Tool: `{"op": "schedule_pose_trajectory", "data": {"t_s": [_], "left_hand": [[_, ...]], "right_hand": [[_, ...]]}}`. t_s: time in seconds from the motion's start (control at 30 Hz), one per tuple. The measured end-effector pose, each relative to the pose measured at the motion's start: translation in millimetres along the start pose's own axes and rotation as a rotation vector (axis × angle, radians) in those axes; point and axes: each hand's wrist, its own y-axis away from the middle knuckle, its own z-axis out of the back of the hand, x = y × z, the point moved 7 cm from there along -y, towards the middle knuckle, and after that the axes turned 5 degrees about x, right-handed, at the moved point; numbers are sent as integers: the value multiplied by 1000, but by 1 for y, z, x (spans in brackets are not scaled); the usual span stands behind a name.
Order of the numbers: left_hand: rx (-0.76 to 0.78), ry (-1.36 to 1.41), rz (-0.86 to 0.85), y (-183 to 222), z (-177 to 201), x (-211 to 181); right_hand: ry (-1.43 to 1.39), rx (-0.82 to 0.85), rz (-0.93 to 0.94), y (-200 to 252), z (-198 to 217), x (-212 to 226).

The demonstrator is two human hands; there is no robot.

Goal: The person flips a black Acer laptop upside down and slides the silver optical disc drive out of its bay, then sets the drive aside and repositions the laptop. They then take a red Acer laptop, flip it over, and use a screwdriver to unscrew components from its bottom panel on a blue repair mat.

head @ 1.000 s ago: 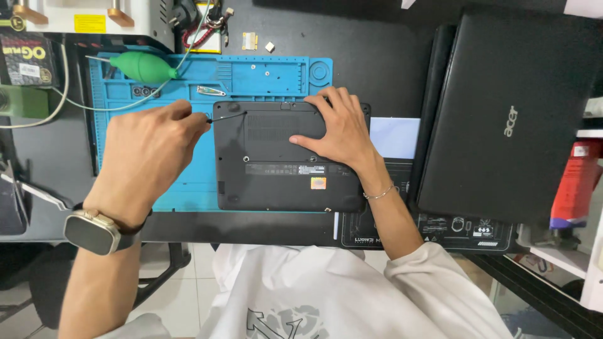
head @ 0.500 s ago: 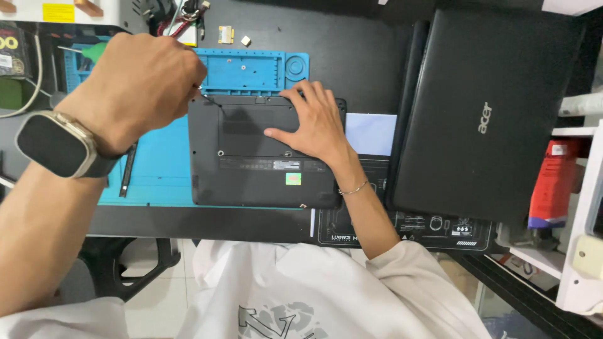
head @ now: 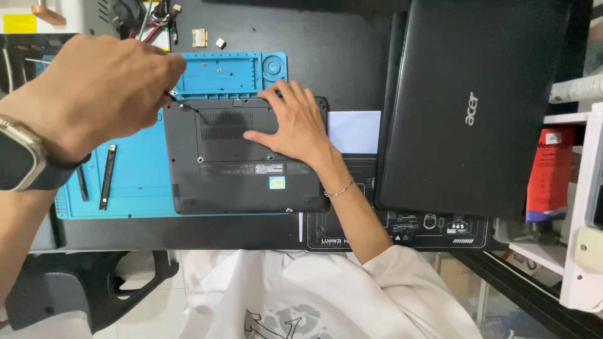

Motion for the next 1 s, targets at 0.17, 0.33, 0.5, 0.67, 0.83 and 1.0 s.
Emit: {"op": "schedule_pose_trajectory", "data": {"t_s": [0.17,0.33,0.5,0.67,0.83,1.0], "left_hand": [[-31,-88,46,2,-4,5],[-134,-29,31,9,-3,1],[-329,48,-58,19,14,-12],[-317,45,-57,18,7,-10],[-248,82,4,23,3,-9],[-310,66,-33,25,8,-14]], "right_hand": [[6,28,1,2,0,3],[26,16,6,1,3,7],[42,28,-26,0,5,8],[50,19,-24,-1,5,8],[56,23,-37,0,4,6],[60,11,-12,0,3,5]]}}
